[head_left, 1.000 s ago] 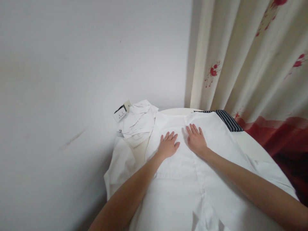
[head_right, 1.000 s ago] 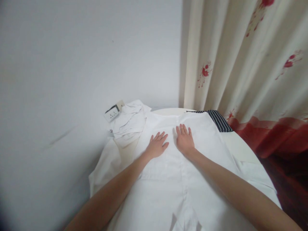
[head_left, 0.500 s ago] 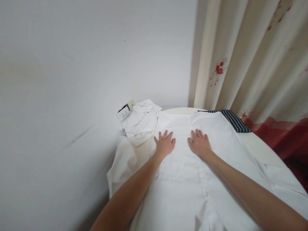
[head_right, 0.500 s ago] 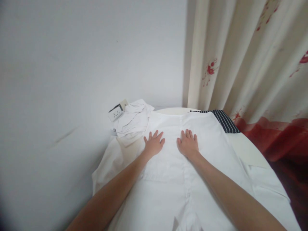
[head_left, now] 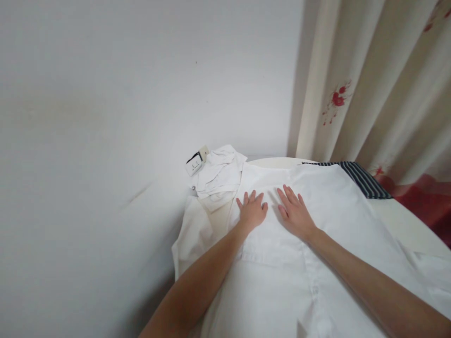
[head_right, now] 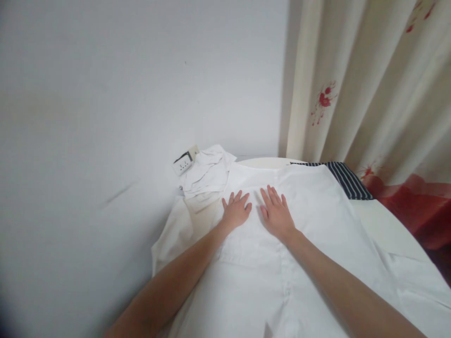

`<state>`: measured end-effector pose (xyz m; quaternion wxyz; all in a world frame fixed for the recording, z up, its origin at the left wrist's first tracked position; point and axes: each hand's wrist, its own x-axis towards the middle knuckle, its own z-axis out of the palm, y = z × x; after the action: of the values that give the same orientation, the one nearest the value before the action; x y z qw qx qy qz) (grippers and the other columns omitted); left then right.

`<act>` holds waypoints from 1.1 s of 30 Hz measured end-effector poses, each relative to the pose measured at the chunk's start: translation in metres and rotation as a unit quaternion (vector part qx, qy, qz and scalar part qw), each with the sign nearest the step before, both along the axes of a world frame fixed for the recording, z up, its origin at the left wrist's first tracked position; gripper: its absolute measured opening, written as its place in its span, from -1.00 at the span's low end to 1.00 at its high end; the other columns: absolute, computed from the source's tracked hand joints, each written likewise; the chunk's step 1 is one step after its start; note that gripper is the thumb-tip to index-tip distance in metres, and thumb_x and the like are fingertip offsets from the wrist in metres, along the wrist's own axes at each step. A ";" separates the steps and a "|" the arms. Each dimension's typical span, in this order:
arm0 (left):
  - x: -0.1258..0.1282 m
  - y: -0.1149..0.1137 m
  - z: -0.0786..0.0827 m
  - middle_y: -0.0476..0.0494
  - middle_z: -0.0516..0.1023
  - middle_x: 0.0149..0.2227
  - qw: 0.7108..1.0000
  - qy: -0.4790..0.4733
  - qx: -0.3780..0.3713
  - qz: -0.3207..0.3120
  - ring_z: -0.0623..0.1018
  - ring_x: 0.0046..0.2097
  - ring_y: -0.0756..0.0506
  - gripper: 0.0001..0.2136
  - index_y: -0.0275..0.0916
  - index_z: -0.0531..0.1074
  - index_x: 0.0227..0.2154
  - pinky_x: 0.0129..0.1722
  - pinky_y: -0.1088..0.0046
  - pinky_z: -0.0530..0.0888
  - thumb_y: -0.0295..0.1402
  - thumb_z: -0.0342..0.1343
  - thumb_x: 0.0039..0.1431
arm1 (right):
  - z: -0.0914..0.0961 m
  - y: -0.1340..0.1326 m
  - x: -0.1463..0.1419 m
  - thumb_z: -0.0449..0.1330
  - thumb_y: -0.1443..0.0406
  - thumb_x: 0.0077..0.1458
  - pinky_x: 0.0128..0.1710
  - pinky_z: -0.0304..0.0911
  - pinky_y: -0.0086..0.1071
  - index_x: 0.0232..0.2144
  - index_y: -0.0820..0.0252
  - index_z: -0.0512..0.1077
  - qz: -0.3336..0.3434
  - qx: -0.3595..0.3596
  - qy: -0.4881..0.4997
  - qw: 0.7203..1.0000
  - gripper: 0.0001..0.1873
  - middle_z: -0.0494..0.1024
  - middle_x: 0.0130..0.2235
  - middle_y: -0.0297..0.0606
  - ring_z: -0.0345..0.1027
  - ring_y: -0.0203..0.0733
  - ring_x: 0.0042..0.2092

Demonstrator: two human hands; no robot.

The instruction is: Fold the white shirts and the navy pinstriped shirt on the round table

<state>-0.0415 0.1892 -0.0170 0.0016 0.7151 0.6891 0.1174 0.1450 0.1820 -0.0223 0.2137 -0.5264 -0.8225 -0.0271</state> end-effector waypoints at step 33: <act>-0.239 -0.135 0.037 -0.27 0.63 -0.07 0.949 -0.163 0.029 0.269 0.58 0.02 -0.20 -0.78 -0.27 0.54 -0.12 0.09 0.28 0.43 -0.41 0.14 0.17 | -0.033 0.016 0.013 -0.16 0.17 0.34 0.25 0.06 0.10 0.22 0.25 0.34 0.013 -0.009 -0.065 0.998 -0.44 0.26 0.33 0.03 0.07 0.09 0.35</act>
<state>-0.2807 0.0539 0.0199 0.0615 0.4744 0.8425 0.2478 0.1578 0.1978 -0.0548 0.1557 -0.5148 -0.8415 -0.0514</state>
